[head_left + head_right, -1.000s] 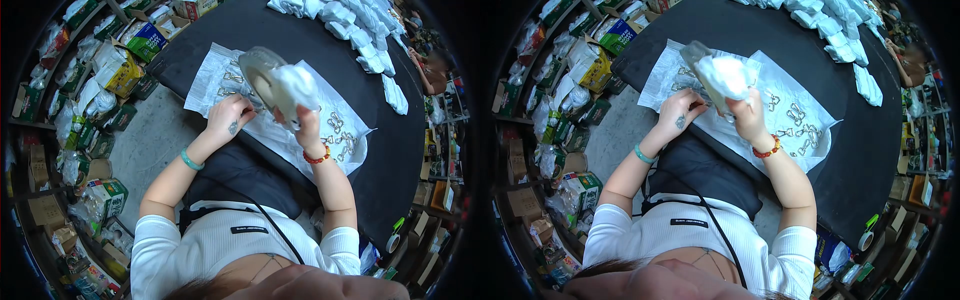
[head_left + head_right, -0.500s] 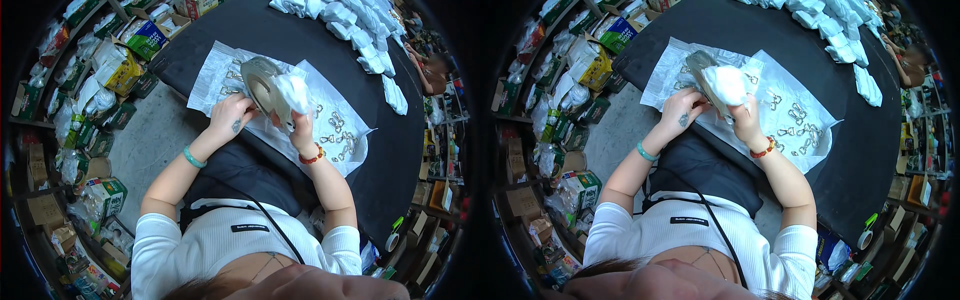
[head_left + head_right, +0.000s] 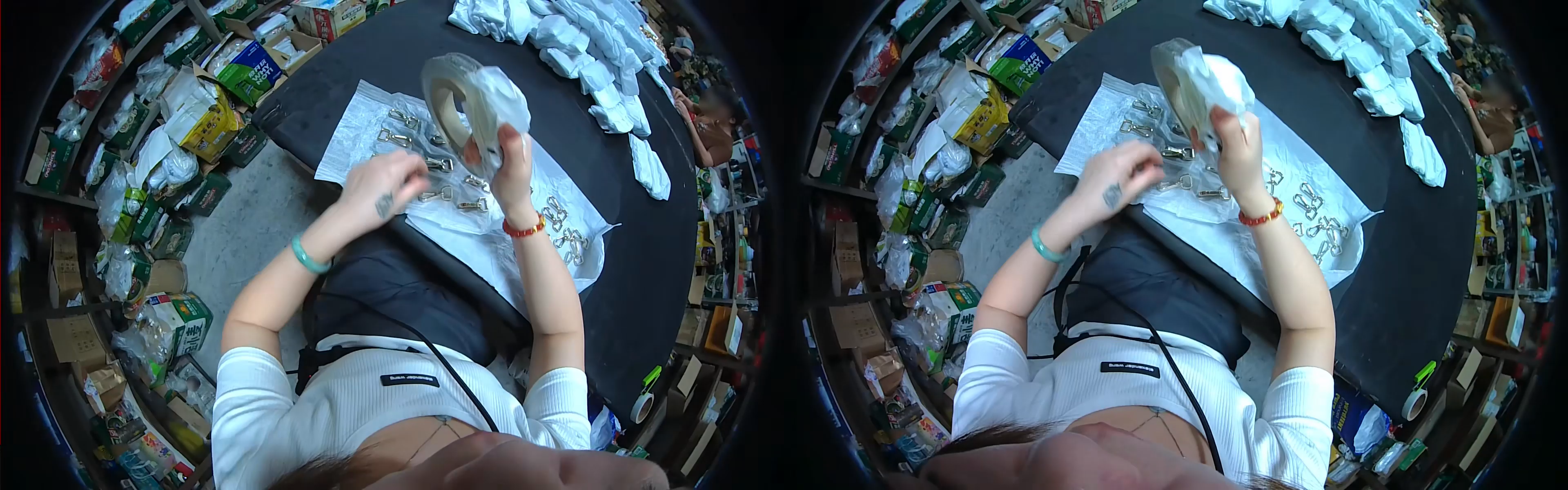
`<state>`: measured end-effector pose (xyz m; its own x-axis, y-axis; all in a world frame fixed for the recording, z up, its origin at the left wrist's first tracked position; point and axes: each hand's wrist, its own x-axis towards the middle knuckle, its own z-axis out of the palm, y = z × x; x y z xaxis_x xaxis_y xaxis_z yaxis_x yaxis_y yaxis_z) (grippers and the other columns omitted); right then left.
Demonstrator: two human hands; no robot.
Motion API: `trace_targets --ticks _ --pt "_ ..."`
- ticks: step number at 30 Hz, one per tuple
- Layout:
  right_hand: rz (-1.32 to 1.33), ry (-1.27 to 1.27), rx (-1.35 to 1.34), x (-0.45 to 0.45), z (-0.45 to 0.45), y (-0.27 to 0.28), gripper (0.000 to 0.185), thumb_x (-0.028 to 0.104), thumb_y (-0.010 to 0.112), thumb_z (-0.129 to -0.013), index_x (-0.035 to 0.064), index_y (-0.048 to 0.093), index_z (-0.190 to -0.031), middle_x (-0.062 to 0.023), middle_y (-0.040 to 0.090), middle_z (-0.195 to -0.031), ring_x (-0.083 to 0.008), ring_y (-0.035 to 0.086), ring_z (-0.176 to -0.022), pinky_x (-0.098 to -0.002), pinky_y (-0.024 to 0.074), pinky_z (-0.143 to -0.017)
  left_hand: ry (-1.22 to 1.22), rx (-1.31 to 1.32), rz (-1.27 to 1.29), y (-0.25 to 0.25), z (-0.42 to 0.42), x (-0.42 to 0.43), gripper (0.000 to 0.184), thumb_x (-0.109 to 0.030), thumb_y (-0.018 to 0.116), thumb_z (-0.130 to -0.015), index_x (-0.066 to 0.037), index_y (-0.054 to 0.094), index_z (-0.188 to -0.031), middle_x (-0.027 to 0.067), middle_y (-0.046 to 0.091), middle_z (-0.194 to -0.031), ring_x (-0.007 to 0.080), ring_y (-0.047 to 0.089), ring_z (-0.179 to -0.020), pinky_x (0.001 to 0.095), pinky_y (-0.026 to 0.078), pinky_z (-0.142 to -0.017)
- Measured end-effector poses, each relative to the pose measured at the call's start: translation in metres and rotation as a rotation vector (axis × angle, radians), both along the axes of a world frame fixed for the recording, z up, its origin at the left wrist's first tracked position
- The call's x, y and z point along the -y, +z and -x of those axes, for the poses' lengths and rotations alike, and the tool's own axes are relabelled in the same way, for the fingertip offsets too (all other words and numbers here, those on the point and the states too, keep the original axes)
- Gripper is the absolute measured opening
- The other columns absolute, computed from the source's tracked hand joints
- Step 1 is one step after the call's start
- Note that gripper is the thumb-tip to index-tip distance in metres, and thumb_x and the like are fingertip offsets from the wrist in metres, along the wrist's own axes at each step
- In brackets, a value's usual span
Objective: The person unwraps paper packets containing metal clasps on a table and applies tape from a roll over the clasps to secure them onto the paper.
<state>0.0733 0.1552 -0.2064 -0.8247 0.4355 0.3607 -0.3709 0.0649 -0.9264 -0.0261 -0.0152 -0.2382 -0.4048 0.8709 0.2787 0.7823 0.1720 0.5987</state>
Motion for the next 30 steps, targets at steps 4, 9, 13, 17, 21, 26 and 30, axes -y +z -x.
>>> trace_targets --ticks 4,9,13,17,21,26,30 --pt "0.019 -0.073 0.034 -0.007 0.02 -0.013 0.04 0.032 0.042 -0.09 -0.0042 0.06 -0.088 -0.0084 0.06 -0.065 -0.0142 0.052 -0.053 -0.0237 0.0404 -0.054 0.132 -0.142 0.084 0.012 0.063 -0.021 0.012 -0.018 0.059 -0.083 -0.007 0.064 -0.084 0.0066 0.062 -0.078 0.0273 0.06 -0.071 0.0358 0.048 -0.066" --pt "0.02 -0.135 0.091 -0.011 0.026 -0.025 0.04 0.033 0.043 -0.09 -0.0034 0.06 -0.085 -0.0078 0.06 -0.064 -0.0138 0.052 -0.053 -0.0237 0.0404 -0.054 -0.028 -0.195 0.079 -0.006 0.126 -0.05 0.009 -0.013 0.062 -0.08 -0.006 0.064 -0.084 0.0072 0.062 -0.078 0.0266 0.059 -0.069 0.0359 0.048 -0.066" --pt "0.013 -0.118 0.093 -0.007 0.026 -0.025 0.04 0.032 0.043 -0.09 -0.0033 0.061 -0.085 -0.0079 0.059 -0.063 -0.0136 0.052 -0.053 -0.0238 0.0405 -0.054 -0.153 -0.054 0.271 0.001 0.139 -0.058 0.008 -0.011 0.065 -0.078 -0.005 0.064 -0.083 0.0072 0.062 -0.078 0.0257 0.059 -0.069 0.0351 0.047 -0.065" --pt "0.05 -0.102 0.093 -0.007 0.026 -0.025 0.039 0.032 0.044 -0.09 -0.0031 0.06 -0.084 -0.0078 0.059 -0.063 -0.0135 0.052 -0.053 -0.0238 0.0404 -0.054 -0.139 -0.036 0.199 0.0 0.127 -0.05 0.009 -0.009 0.066 -0.077 -0.004 0.065 -0.084 0.0071 0.063 -0.079 0.0243 0.058 -0.069 0.0343 0.046 -0.065" --pt "0.04 -0.085 0.059 -0.004 0.03 -0.017 0.039 0.032 0.044 -0.09 -0.0035 0.06 -0.085 -0.0079 0.059 -0.064 -0.0134 0.051 -0.053 -0.0239 0.0402 -0.053 -0.07 -0.039 0.071 -0.012 0.118 -0.037 0.011 -0.01 0.066 -0.077 -0.003 0.065 -0.085 0.008 0.063 -0.077 0.0246 0.058 -0.067 0.0347 0.046 -0.064" --pt "0.029 -0.036 -0.007 0.003 0.055 -0.001 0.039 0.031 0.043 -0.09 -0.004 0.059 -0.086 -0.0081 0.059 -0.065 -0.0135 0.051 -0.054 -0.0241 0.04 -0.052 -0.029 0.009 0.003 -0.019 0.119 -0.031 0.012 -0.011 0.067 -0.076 -0.002 0.066 -0.085 0.0092 0.063 -0.075 0.0263 0.058 -0.064 0.0356 0.046 -0.063" --pt "0.018 -0.034 0.008 0.014 0.078 -0.014 0.038 0.03 0.043 -0.091 -0.0042 0.059 -0.086 -0.0082 0.059 -0.066 -0.0137 0.051 -0.054 -0.0241 0.0399 -0.053 -0.021 0.005 -0.024 -0.022 0.12 -0.034 0.012 -0.011 0.066 -0.076 -0.002 0.066 -0.084 0.01 0.063 -0.073 0.0282 0.059 -0.063 0.0362 0.046 -0.062"
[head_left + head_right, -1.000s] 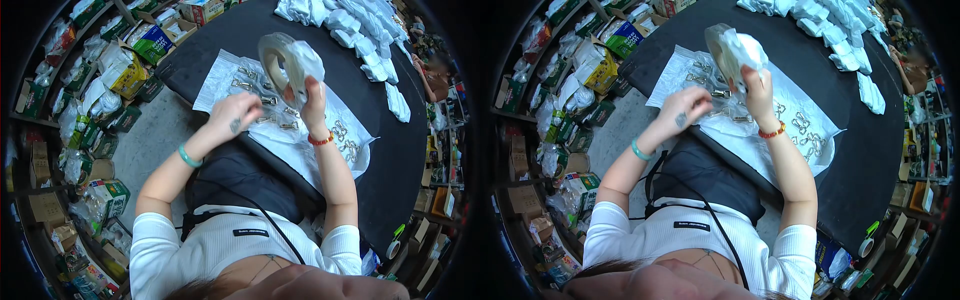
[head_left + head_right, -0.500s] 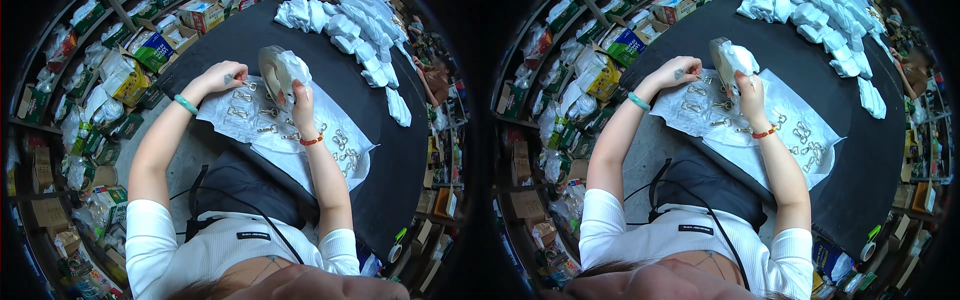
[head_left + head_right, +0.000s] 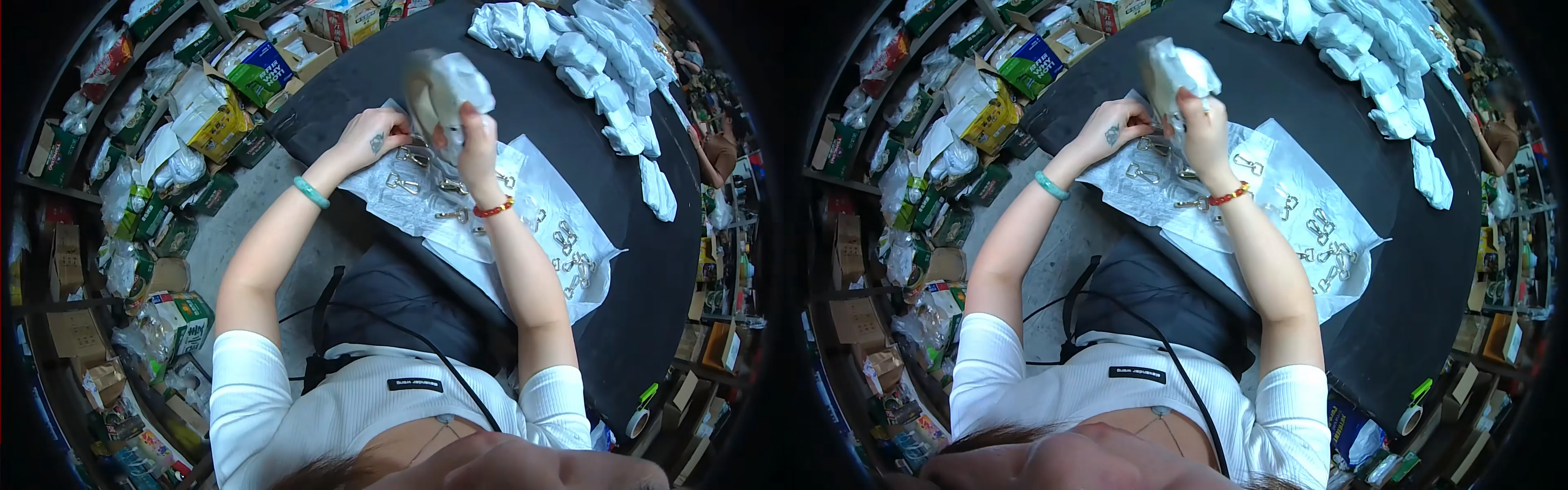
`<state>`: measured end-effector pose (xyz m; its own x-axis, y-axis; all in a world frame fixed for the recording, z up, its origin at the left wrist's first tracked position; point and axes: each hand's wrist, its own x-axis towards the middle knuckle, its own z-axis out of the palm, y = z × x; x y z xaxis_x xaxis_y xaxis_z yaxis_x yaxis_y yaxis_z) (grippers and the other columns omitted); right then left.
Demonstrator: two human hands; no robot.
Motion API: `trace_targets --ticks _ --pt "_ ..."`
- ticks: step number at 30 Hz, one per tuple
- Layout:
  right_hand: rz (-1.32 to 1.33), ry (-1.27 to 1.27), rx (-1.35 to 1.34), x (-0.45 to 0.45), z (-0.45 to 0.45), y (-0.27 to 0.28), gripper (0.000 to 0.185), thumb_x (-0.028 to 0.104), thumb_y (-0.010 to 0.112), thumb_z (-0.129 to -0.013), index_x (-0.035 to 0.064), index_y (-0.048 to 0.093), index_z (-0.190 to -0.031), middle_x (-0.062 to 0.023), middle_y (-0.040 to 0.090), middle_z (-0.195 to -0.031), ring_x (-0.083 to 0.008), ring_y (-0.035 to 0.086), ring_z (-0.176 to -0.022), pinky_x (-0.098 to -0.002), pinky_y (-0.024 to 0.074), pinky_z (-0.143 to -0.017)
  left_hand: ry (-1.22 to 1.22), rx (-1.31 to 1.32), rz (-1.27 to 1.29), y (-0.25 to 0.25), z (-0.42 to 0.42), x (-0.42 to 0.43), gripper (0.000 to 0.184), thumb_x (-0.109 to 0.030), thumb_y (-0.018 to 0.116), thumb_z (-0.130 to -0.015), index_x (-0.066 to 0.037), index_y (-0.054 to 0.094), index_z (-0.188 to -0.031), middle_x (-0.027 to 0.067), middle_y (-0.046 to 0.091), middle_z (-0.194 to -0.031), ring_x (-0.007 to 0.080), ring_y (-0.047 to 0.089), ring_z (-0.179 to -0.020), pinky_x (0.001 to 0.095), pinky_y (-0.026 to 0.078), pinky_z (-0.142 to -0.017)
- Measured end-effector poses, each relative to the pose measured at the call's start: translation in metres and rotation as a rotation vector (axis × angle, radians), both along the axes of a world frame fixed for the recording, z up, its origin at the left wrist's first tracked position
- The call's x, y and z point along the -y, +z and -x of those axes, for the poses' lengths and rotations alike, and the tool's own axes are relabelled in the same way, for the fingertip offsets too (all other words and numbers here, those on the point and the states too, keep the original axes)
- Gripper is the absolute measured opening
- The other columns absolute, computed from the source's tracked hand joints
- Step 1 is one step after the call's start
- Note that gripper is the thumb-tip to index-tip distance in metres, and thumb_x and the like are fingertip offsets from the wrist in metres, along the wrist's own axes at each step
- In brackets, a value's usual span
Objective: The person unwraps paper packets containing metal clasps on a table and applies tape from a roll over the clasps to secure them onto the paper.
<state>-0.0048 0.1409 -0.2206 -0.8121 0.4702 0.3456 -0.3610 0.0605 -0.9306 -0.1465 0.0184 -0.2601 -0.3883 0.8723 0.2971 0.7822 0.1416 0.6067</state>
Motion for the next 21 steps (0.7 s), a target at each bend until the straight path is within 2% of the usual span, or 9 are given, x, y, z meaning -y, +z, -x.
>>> trace_targets --ticks 8,12,17,21 --pt "0.038 -0.006 0.0 0.003 0.007 -0.008 0.037 0.029 0.043 -0.091 -0.0037 0.058 -0.086 -0.008 0.059 -0.066 -0.0137 0.05 -0.055 -0.0236 0.0396 -0.054 0.092 -0.003 0.034 -0.002 -0.006 0.001 0.012 -0.012 0.065 -0.077 -0.003 0.066 -0.085 0.0097 0.065 -0.078 0.0308 0.061 -0.068 0.0371 0.047 -0.063" --pt "0.05 -0.042 0.013 -0.003 -0.004 -0.005 0.039 0.031 0.042 -0.091 -0.0031 0.059 -0.083 -0.0074 0.058 -0.064 -0.0135 0.051 -0.055 -0.0233 0.0392 -0.055 -0.001 -0.217 -0.065 0.011 -0.019 0.002 0.012 -0.014 0.065 -0.078 -0.006 0.066 -0.086 0.008 0.064 -0.081 0.0301 0.061 -0.07 0.0371 0.048 -0.064" --pt "-0.034 -0.025 0.051 -0.011 -0.019 -0.011 0.042 0.033 0.04 -0.092 -0.0026 0.059 -0.081 -0.0072 0.058 -0.063 -0.0137 0.051 -0.056 -0.0235 0.0392 -0.055 -0.248 -0.218 0.0 0.009 -0.022 -0.004 0.01 -0.012 0.065 -0.077 -0.007 0.065 -0.085 0.0069 0.063 -0.081 0.0291 0.06 -0.07 0.0372 0.048 -0.065" --pt "0.039 -0.024 0.048 -0.012 -0.02 -0.015 0.043 0.034 0.04 -0.092 -0.0022 0.059 -0.079 -0.0072 0.059 -0.063 -0.0139 0.051 -0.057 -0.0234 0.0393 -0.056 -0.316 -0.269 0.035 0.018 -0.028 -0.001 0.009 -0.009 0.066 -0.076 -0.005 0.064 -0.085 0.0071 0.061 -0.08 0.0276 0.059 -0.068 0.0357 0.048 -0.064"
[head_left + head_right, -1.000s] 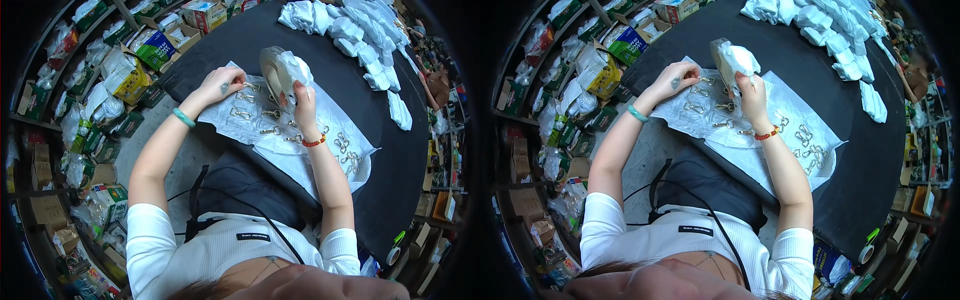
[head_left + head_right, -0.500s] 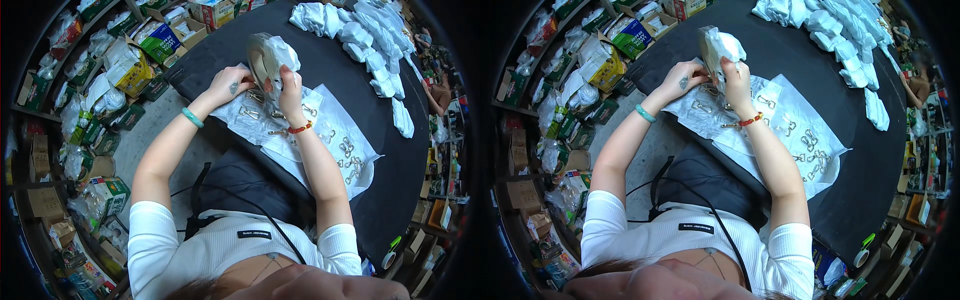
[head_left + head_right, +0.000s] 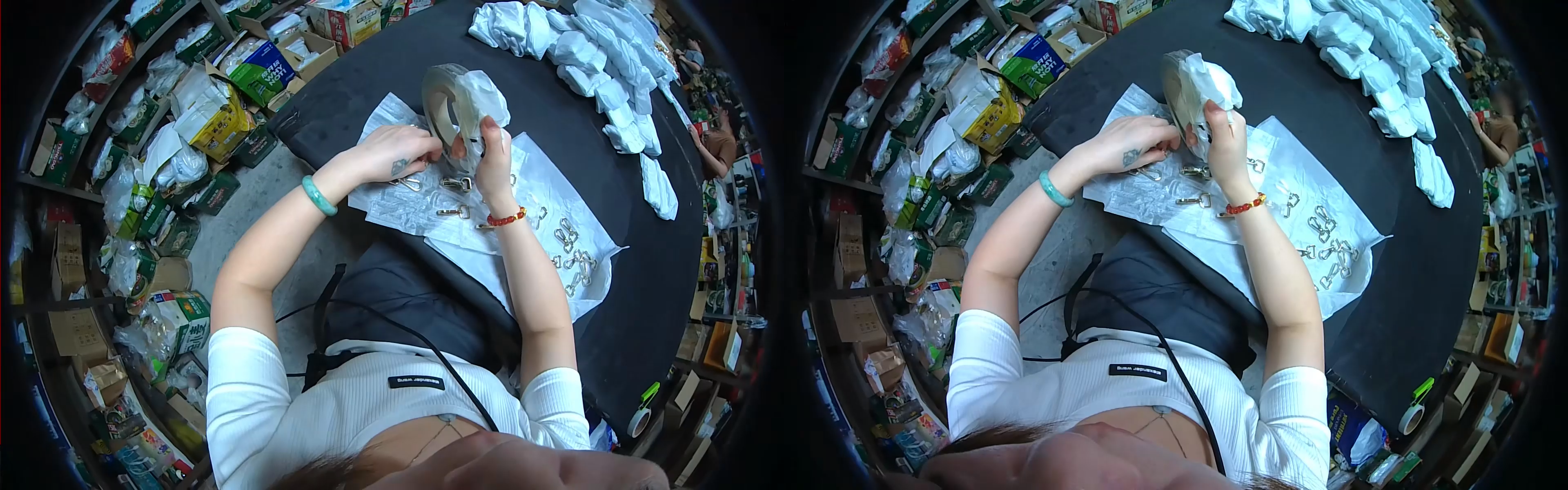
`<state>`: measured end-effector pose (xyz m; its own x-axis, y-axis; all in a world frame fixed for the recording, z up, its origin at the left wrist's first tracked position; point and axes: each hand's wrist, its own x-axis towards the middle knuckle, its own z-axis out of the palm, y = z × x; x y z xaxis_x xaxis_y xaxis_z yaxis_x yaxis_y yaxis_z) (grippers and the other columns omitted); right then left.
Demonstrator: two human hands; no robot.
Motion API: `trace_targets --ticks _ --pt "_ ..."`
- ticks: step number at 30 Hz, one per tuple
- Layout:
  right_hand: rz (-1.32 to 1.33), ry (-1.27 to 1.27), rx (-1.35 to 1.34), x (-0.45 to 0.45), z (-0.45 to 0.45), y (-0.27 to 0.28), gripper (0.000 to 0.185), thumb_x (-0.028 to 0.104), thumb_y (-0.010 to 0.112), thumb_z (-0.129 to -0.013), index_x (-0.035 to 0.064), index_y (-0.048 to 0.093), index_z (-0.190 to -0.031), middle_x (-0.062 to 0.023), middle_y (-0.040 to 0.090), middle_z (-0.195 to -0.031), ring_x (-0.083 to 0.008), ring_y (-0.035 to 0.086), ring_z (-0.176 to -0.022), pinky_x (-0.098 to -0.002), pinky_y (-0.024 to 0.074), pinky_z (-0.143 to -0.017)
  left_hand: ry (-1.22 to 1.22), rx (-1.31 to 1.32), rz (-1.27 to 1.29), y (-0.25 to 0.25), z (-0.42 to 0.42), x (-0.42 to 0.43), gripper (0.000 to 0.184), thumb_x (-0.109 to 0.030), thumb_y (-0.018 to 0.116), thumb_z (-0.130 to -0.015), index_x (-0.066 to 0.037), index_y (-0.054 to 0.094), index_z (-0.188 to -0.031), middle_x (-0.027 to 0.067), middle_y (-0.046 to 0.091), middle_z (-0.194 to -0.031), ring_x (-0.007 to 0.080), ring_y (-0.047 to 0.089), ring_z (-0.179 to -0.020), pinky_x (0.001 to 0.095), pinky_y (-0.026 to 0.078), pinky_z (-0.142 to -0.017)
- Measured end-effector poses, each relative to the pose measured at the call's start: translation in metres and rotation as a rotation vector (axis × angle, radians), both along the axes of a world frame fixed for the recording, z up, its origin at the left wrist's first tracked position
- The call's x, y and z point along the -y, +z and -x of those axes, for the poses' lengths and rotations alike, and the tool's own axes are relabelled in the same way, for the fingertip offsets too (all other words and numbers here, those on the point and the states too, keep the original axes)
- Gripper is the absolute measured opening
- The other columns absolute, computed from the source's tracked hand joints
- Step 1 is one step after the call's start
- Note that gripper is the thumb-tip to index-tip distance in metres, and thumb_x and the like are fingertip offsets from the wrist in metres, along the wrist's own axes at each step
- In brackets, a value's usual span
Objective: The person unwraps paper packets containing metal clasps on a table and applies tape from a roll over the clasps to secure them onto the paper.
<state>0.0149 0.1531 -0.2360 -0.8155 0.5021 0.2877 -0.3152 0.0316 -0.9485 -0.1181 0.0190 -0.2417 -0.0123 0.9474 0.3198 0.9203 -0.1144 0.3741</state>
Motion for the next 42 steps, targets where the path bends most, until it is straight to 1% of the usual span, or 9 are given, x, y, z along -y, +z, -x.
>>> trace_targets --ticks 2,6,11,17,21,27,31,36,42 --pt "0.02 -0.003 -0.007 -0.003 0.0 0.001 0.043 0.035 0.039 -0.092 -0.002 0.059 -0.079 -0.0072 0.059 -0.063 -0.014 0.051 -0.057 -0.0233 0.0393 -0.056 -0.025 -0.024 0.008 0.009 -0.001 0.0 0.009 -0.008 0.066 -0.076 -0.005 0.064 -0.085 0.0072 0.061 -0.079 0.0271 0.059 -0.068 0.0352 0.048 -0.064" --pt "0.007 0.024 0.048 -0.006 -0.001 0.0 0.046 0.037 0.039 -0.092 -0.0024 0.062 -0.09 -0.009 0.058 -0.062 -0.0151 0.052 -0.056 -0.0246 0.0408 -0.059 0.143 0.306 -0.147 0.024 -0.002 0.01 0.011 -0.004 0.066 -0.075 -0.003 0.063 -0.085 0.0068 0.061 -0.082 0.0252 0.058 -0.067 0.0332 0.047 -0.064" --pt "0.106 0.054 0.055 -0.011 0.001 0.001 0.042 0.034 0.041 -0.091 -0.0027 0.061 -0.093 -0.008 0.058 -0.064 -0.0147 0.052 -0.056 -0.0256 0.0414 -0.06 0.183 0.311 -0.087 -0.004 -0.011 0.018 0.01 0.001 0.064 -0.076 0.0 0.063 -0.086 0.0056 0.061 -0.084 0.0179 0.055 -0.068 0.0271 0.045 -0.063" --pt "0.001 0.014 0.11 -0.005 -0.004 0.006 0.037 0.028 0.041 -0.092 -0.0031 0.06 -0.099 -0.0074 0.058 -0.068 -0.0138 0.052 -0.056 -0.0254 0.0415 -0.058 0.278 0.327 -0.247 -0.018 -0.022 0.029 0.008 -0.006 0.064 -0.077 -0.001 0.063 -0.084 0.0073 0.06 -0.081 0.0244 0.058 -0.069 0.0323 0.047 -0.064" --pt "0.064 0.086 -0.188 0.021 -0.009 0.029 0.022 0.014 0.049 -0.087 -0.003 0.062 -0.089 -0.0077 0.061 -0.066 -0.013 0.05 -0.055 -0.0241 0.0399 -0.051 0.431 0.146 -0.138 -0.023 -0.021 0.038 0.01 -0.011 0.063 -0.079 -0.002 0.063 -0.085 0.0077 0.06 -0.081 0.025 0.059 -0.071 0.0334 0.047 -0.066" --pt "-0.18 0.025 -0.126 0.026 0.005 0.006 0.023 0.014 0.047 -0.088 -0.0032 0.062 -0.089 -0.0059 0.059 -0.063 -0.0124 0.049 -0.054 -0.024 0.0384 -0.049 0.466 0.087 -0.108 -0.026 -0.02 0.034 0.013 -0.015 0.062 -0.08 -0.004 0.062 -0.087 0.0074 0.06 -0.08 0.0258 0.058 -0.071 0.0346 0.047 -0.068" --pt "-0.113 0.113 -0.042 0.022 0.002 0.003 0.033 0.022 0.042 -0.092 -0.0027 0.056 -0.109 -0.0071 0.059 -0.075 -0.0119 0.05 -0.055 -0.0235 0.0399 -0.053 0.523 0.123 -0.114 -0.021 -0.026 0.036 0.014 -0.017 0.063 -0.081 -0.006 0.062 -0.09 0.0068 0.06 -0.082 0.0255 0.058 -0.072 0.0344 0.048 -0.069" --pt "-0.107 0.023 -0.068 0.018 0.007 -0.006 0.023 0.015 0.047 -0.088 -0.0025 0.062 -0.092 -0.0052 0.058 -0.061 -0.0127 0.049 -0.053 -0.0237 0.0377 -0.049 0.225 0.095 -0.042 -0.01 -0.035 0.04 0.013 -0.017 0.064 -0.08 -0.008 0.063 -0.09 0.0058 0.06 -0.084 0.0246 0.057 -0.075 0.0338 0.048 -0.071" --pt "0.006 0.088 -0.13 0.027 0.003 0.013 0.025 0.017 0.048 -0.088 -0.0031 0.062 -0.09 -0.0054 0.059 -0.063 -0.0127 0.05 -0.053 -0.0238 0.0375 -0.049 0.176 0.082 -0.009 -0.009 -0.034 0.043 0.014 -0.013 0.065 -0.079 -0.006 0.063 -0.091 0.005 0.06 -0.085 0.0223 0.056 -0.079 0.0322 0.045 -0.07"
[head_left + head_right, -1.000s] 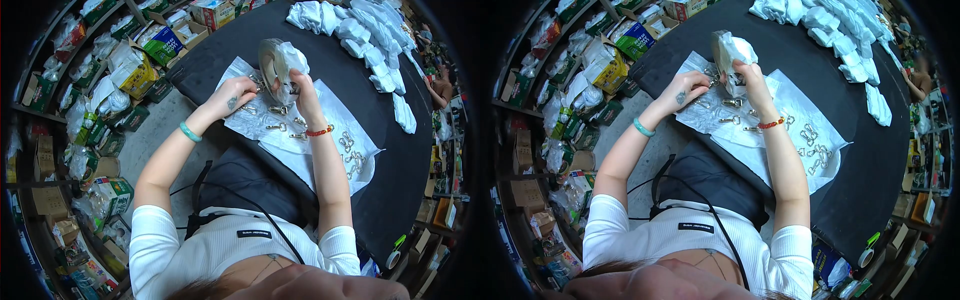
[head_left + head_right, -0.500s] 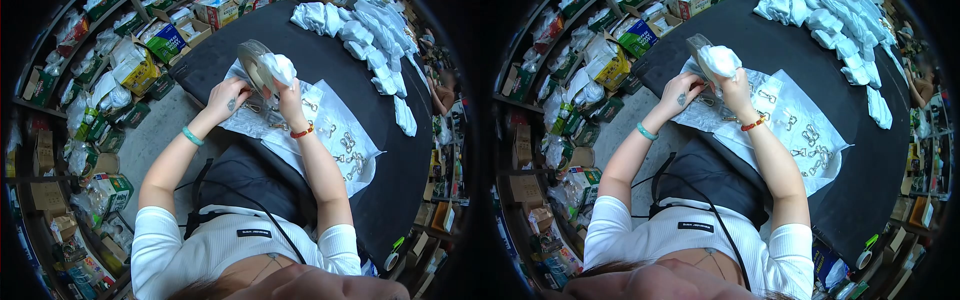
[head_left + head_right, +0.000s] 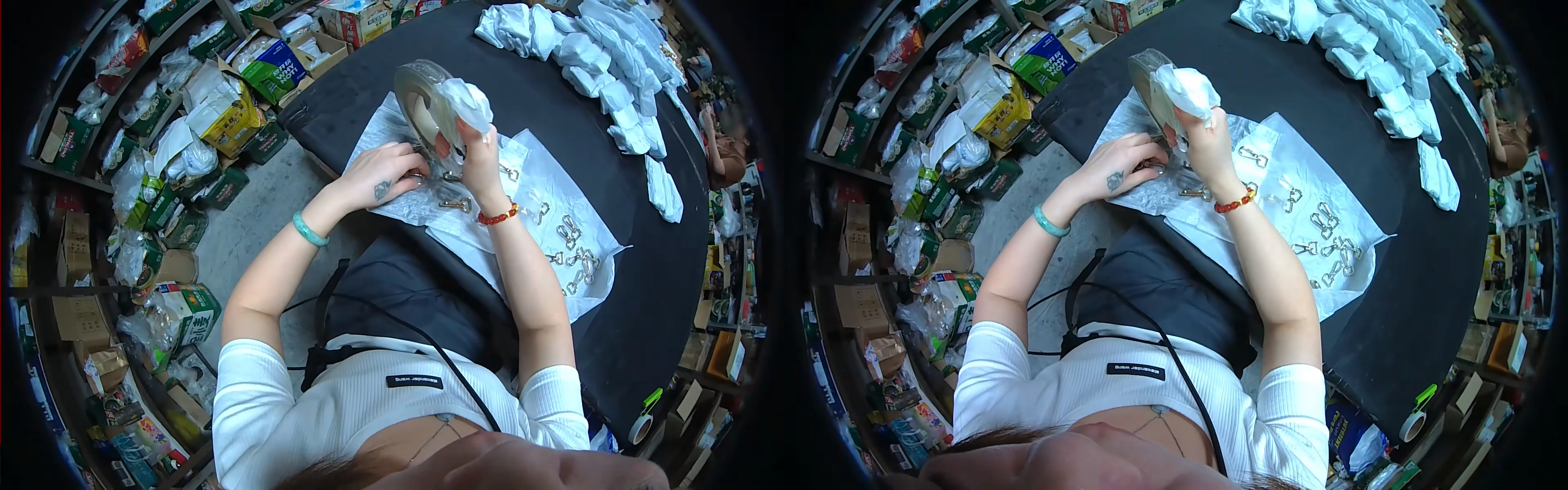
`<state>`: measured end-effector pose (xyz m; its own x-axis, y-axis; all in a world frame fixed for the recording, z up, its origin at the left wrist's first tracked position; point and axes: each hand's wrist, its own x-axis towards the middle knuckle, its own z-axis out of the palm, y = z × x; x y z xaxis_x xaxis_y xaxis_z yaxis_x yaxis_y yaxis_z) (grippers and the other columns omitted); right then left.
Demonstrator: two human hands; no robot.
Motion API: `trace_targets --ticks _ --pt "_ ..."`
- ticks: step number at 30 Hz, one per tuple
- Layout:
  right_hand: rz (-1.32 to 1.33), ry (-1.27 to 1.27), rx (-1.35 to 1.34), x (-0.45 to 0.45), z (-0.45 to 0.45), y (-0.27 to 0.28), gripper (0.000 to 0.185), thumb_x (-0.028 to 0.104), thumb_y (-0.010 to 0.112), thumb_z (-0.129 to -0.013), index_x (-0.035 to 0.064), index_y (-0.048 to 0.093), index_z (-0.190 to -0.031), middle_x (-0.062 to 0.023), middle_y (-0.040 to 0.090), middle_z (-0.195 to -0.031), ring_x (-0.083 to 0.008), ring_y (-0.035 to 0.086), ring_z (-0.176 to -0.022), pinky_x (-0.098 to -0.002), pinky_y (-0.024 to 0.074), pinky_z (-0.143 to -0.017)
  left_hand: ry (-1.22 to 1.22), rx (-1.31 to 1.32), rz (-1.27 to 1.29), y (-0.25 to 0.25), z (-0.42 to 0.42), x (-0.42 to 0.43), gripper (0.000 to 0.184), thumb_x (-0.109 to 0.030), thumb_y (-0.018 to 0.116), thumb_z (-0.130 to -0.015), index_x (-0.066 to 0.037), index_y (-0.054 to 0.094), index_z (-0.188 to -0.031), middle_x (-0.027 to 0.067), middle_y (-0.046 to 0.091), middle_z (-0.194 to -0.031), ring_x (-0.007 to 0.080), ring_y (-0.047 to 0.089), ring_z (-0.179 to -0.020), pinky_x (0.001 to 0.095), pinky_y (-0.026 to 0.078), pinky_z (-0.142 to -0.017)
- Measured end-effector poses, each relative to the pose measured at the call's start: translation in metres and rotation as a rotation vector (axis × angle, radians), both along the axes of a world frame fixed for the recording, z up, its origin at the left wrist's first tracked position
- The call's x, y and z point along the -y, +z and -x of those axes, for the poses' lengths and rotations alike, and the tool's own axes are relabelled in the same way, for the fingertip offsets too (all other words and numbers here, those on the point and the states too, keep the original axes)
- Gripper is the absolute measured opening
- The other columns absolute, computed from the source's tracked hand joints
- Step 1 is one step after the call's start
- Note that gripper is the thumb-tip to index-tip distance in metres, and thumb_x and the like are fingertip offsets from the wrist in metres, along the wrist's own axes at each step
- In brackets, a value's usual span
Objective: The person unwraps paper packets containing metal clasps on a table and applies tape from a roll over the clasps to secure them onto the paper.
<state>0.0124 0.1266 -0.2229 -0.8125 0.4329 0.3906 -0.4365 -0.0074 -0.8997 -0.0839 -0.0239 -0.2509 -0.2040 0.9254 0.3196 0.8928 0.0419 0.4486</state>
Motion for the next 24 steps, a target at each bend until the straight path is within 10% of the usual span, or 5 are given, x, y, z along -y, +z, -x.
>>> trace_targets --ticks 10,14,24 --pt "-0.132 -0.08 -0.004 0.0 0.005 -0.012 0.025 0.017 0.048 -0.089 -0.0038 0.062 -0.091 -0.0073 0.06 -0.066 -0.0124 0.05 -0.054 -0.0247 0.0387 -0.049 -0.087 -0.001 0.113 0.02 -0.001 -0.001 0.016 -0.011 0.065 -0.078 -0.005 0.063 -0.093 0.0067 0.061 -0.087 0.0234 0.057 -0.074 0.0305 0.047 -0.069" --pt "-0.143 -0.058 0.004 -0.008 0.001 -0.018 0.023 0.013 0.048 -0.088 -0.004 0.061 -0.094 -0.0081 0.061 -0.067 -0.0125 0.052 -0.054 -0.0243 0.0397 -0.05 0.121 0.447 -0.157 0.036 -0.004 0.007 0.01 -0.008 0.065 -0.078 -0.006 0.063 -0.087 0.0064 0.062 -0.089 0.0233 0.059 -0.073 0.0317 0.048 -0.068" --pt "0.002 0.07 -0.034 0.003 -0.021 0.014 0.021 0.01 0.047 -0.087 -0.0046 0.061 -0.094 -0.0067 0.06 -0.066 -0.0131 0.05 -0.052 -0.024 0.0397 -0.051 0.35 0.066 -0.277 -0.016 -0.029 0.018 0.008 -0.01 0.067 -0.076 -0.003 0.064 -0.076 0.0048 0.061 -0.084 0.0225 0.056 -0.07 0.0316 0.046 -0.066"
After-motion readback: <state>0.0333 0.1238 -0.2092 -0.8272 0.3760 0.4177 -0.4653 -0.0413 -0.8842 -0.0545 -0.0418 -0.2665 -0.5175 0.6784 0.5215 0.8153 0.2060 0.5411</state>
